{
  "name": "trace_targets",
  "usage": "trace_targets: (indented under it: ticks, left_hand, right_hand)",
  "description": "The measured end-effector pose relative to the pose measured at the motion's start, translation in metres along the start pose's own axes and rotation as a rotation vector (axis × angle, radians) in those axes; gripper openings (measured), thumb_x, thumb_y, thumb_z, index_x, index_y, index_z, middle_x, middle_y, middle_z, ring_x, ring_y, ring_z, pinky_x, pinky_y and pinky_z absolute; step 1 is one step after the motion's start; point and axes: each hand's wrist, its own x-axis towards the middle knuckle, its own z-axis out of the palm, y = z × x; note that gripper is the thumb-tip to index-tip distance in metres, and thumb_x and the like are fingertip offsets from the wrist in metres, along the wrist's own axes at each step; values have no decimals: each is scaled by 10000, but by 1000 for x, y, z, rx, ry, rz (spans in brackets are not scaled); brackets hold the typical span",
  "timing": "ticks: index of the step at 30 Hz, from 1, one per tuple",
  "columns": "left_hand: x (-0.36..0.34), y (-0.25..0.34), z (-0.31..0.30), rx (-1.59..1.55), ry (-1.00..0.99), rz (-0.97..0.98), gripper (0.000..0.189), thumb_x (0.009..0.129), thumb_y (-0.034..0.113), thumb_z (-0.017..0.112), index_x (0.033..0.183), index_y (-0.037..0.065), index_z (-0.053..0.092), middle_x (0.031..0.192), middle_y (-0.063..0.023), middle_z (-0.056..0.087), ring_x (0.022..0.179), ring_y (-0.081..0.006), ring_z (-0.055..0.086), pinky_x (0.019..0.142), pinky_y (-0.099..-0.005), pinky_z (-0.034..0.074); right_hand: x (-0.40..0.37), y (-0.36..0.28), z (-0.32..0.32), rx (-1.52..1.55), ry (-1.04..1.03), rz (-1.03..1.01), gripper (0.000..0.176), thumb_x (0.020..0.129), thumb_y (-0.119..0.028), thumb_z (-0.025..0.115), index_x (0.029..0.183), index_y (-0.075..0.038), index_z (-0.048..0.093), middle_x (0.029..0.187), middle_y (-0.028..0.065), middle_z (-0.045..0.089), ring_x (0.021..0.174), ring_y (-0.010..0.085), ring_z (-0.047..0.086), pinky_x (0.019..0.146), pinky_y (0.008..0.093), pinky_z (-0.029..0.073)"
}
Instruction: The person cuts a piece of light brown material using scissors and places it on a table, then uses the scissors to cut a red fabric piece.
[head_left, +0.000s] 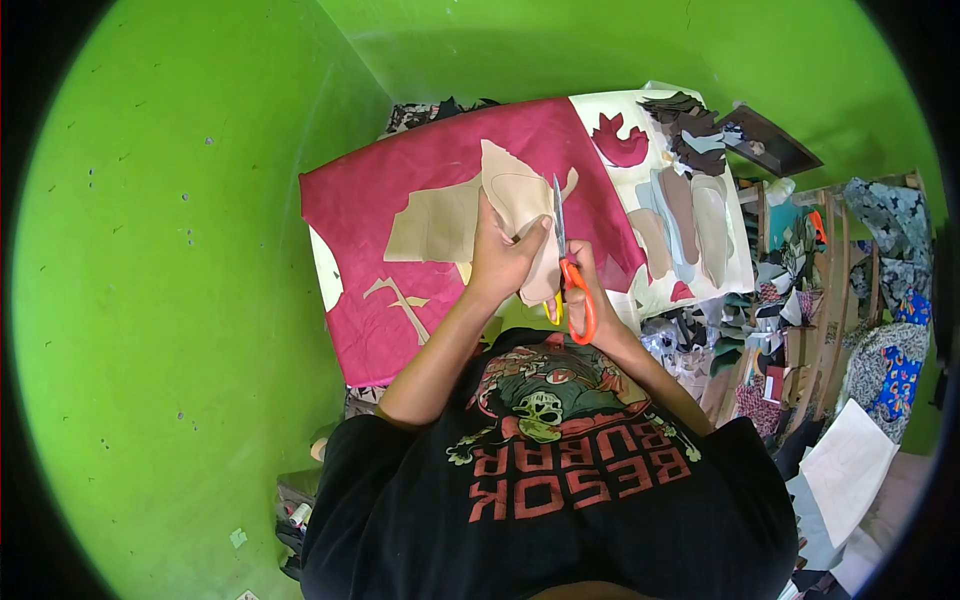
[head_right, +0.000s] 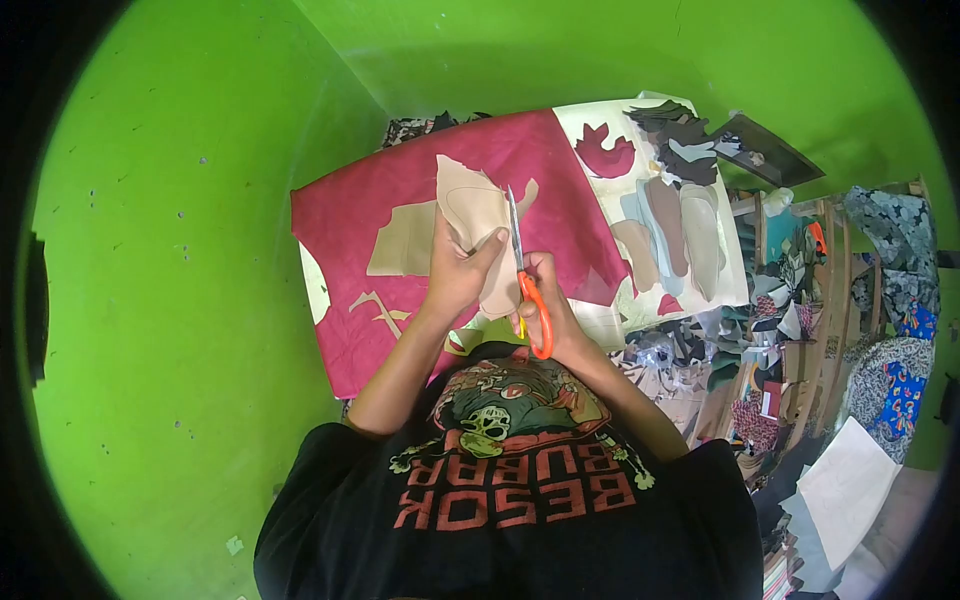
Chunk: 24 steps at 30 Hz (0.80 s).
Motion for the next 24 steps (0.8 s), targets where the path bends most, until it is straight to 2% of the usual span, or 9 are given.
trace_targets:
  ticks: [4, 6, 7, 9, 13, 15, 16, 18, 24]
  left_hand:
    - [-1, -5, -1, -13, 6, -4, 551, 910, -36, 692, 1380, 18, 411, 1273, -110, 608, 1153, -179, 610, 980, -333, 509]
    - [-2, -6, -1, 5, 59, 19, 475, 923, -20, 686, 1339, 10, 460, 1236, -105, 631, 1105, -169, 627, 940, -322, 520]
    - [-2, -7, -2, 4, 57, 18, 475, 923, -20, 686, 1339, 10, 460, 1236, -105, 631, 1105, -169, 627, 940, -322, 520]
    - [-1, -10, -4, -38, 106, -73, 430, 907, -13, 693, 1286, -3, 489, 1167, -120, 648, 1057, -176, 640, 934, -328, 509]
    - [0, -11, -4, -12, 142, -106, 362, 932, -1, 680, 1262, -1, 531, 1155, -92, 666, 1010, -142, 652, 876, -303, 534]
    - [2, -7, -5, -30, 165, -52, 366, 925, -5, 686, 1259, 1, 537, 1150, -90, 667, 1012, -140, 652, 881, -304, 532]
    - [3, -6, -5, -29, 164, -52, 366, 925, -5, 686, 1259, 1, 537, 1150, -90, 667, 1012, -140, 652, 881, -304, 532]
    - [3, -3, -5, -19, 167, 8, 394, 892, -17, 702, 1246, -4, 529, 1120, -109, 673, 1012, -175, 659, 912, -327, 522]
    - [0, -2, -1, 69, 76, 69, 425, 885, -9, 724, 1261, 11, 526, 1145, -83, 662, 1034, -158, 654, 919, -326, 531]
  right_hand:
    - [0, 0, 0, 3, 32, 6, 984, 802, -844, 568, 1308, -43, 301, 841, 44, 469, 579, 119, 514, 503, 271, 456]
    - [0, -7, -2, -48, 18, 54, 832, 888, -705, 633, 1297, -56, 309, 820, 30, 451, 569, 103, 509, 480, 258, 437]
    - [1, -9, -3, -48, 20, 54, 832, 888, -705, 633, 1297, -56, 309, 820, 30, 451, 569, 103, 509, 480, 258, 437]
    - [3, -10, -3, -20, -2, 77, 681, 943, -542, 652, 1286, -60, 316, 813, 24, 439, 562, 91, 497, 476, 250, 428]
    - [3, -11, -3, -7, -44, 45, 677, 931, -511, 674, 1287, -61, 315, 815, 25, 443, 555, 93, 496, 472, 253, 427]
    - [3, -14, -2, 11, -32, 140, 897, 837, -729, 681, 1293, -59, 298, 867, 42, 452, 618, 102, 501, 533, 259, 444]
    - [5, -14, 0, 12, -31, 140, 897, 837, -729, 681, 1293, -59, 298, 867, 42, 452, 618, 102, 501, 533, 259, 444]
    - [9, -13, 4, 8, -72, 100, 1130, 696, -934, 573, 1315, -40, 267, 956, 59, 444, 738, 120, 486, 616, 272, 457]
    - [14, -2, -4, -224, -9, 75, 1309, 593, -1042, 414, 1362, 2, 232, 1050, 78, 407, 840, 136, 431, 659, 287, 462]
